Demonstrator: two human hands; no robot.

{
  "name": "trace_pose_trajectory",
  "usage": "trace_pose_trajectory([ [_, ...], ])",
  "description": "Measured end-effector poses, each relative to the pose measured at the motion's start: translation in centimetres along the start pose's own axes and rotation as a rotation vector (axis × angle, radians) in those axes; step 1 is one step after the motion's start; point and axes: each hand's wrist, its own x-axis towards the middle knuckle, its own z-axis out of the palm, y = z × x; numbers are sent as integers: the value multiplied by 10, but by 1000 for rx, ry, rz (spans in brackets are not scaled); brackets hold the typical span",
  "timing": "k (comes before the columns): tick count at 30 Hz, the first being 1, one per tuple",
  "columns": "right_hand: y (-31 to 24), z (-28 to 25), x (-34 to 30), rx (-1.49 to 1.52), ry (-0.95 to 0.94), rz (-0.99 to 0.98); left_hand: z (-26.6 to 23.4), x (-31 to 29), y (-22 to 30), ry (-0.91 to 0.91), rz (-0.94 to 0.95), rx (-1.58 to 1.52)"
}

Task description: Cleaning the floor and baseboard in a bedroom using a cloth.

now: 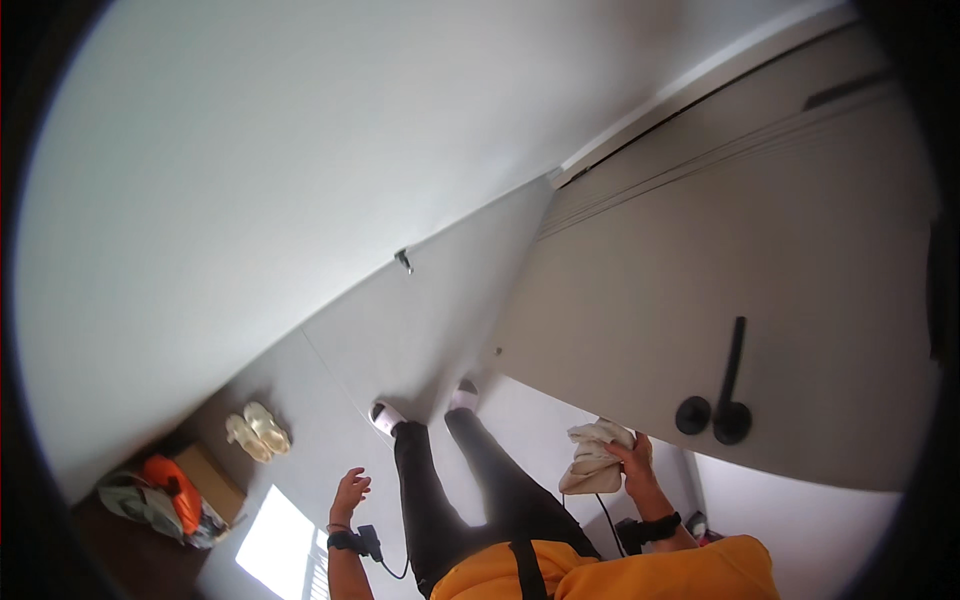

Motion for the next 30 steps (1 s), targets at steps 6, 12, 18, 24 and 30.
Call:
trace_pose_trajectory([
  [6,27,-11,-5,131,59,-250,-7,3,71,39,542,263],
  [12,64,-15,12,96,229,-366,9,1,114,45,718,363],
  [18,72,-7,10,238,224,-450,-32,84,14,-54,446,-24],
  [24,93,5,28,461,274,-421,-44,-24,-18,18,387,-71],
  [30,111,12,101,781,391,-482,-70,-30,-32,78,259,-249],
])
